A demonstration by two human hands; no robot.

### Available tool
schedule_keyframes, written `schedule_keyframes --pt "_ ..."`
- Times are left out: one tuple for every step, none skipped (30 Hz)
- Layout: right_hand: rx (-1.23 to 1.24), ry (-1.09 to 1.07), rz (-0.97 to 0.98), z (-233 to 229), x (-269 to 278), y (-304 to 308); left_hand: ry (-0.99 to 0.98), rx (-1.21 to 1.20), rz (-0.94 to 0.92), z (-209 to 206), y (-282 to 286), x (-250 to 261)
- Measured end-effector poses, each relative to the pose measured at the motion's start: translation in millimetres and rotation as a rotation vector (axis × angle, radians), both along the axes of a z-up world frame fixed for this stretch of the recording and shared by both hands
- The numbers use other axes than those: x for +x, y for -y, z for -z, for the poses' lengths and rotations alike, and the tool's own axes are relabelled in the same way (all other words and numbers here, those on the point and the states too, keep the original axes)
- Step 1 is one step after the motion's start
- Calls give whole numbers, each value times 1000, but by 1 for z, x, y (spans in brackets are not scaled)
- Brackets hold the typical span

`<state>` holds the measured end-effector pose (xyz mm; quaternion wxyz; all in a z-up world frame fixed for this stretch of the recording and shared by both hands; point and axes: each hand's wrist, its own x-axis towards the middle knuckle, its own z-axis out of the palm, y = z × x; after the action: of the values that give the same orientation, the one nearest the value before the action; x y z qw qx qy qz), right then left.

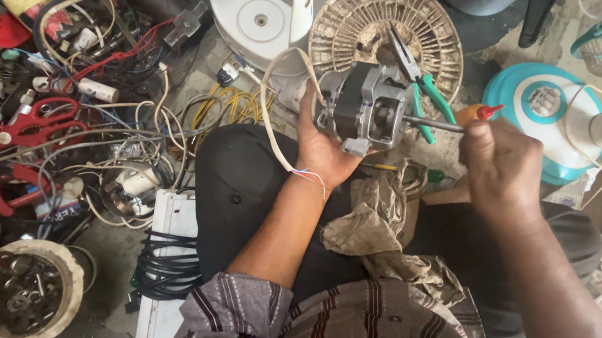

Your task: The person sits on the floor in a cluttered workshop and assembles a small electric motor. They insert a rotor into a stator, align the components, and use pliers to manipulate parts of the motor housing. The person then uses a screwdriver to tighten screws on the motor casing.

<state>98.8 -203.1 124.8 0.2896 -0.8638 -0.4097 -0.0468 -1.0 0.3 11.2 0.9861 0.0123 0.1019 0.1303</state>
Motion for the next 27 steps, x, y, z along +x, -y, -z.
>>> schedule_keyframes --pt "11 -157 69 -2 0 1 -15 -3 -3 -1 0 -1" --pt "22 -315 136 -6 0 1 -28 -6 -5 -3 0 -1" --pt "23 -173 54 -13 -1 2 -41 -8 -7 -4 -1 0" --pt "23 -34 -35 -20 -3 0 -40 -26 -1 -5 -2 -1" --pt "24 105 -124 -26 -3 -2 -40 -43 5 -6 -2 -1" --pt "-5 197 -180 -31 -5 -4 -39 -63 18 -6 -1 -1" --pt "-34 289 -236 -34 -6 -7 -34 -55 4 -4 -1 -1" --pt "-66 382 -284 -36 -7 -8 -27 -49 -2 -2 0 -1" --pt "-57 387 -276 -36 -8 -8 -19 -43 -8 0 1 0" --pt "-47 391 -274 -34 -8 -9 16 -27 -26 3 2 1" --pt "-37 395 -271 -30 -7 -9 51 -12 -43 5 3 2" --pt "-4 315 -240 -25 -7 -8 84 6 -71 7 2 1" --pt "28 235 -209 -19 -9 -6 44 -17 -80 9 1 2" --pt "57 153 -175 -12 -9 -4 3 -42 -85 9 1 4" --pt "71 -95 -27 -4 -6 -6 -37 -67 -92 8 1 4" --pt "80 -344 125 3 -5 -5 -50 -73 -93 7 1 4" --pt "86 -595 273 7 -3 -4 -63 -80 -94 6 2 4" --pt "66 -601 244 9 0 -3 -75 -86 -97 5 1 4" --pt "46 -607 214 8 4 -1 -64 -73 -105 4 1 4" --pt "24 -612 181 7 7 -2 -53 -62 -117 3 0 4" --pt "19 -553 152 6 6 -2 -43 -50 -129 2 0 4" --pt "12 -495 118 3 5 0 -39 -34 -135 2 0 3" --pt "6 -437 84 2 3 -1 -35 -17 -142 1 0 3" --pt "6 -293 7 1 2 -2 -32 -2 -146 1 1 2" --pt "7 -149 -70 0 2 -3 -35 1 -140 1 0 0" --pt "7 -5 -145 -2 2 -4 -37 5 -130 1 0 -1" --pt "18 32 -159 -4 0 -5 -39 8 -121 1 -1 -1"
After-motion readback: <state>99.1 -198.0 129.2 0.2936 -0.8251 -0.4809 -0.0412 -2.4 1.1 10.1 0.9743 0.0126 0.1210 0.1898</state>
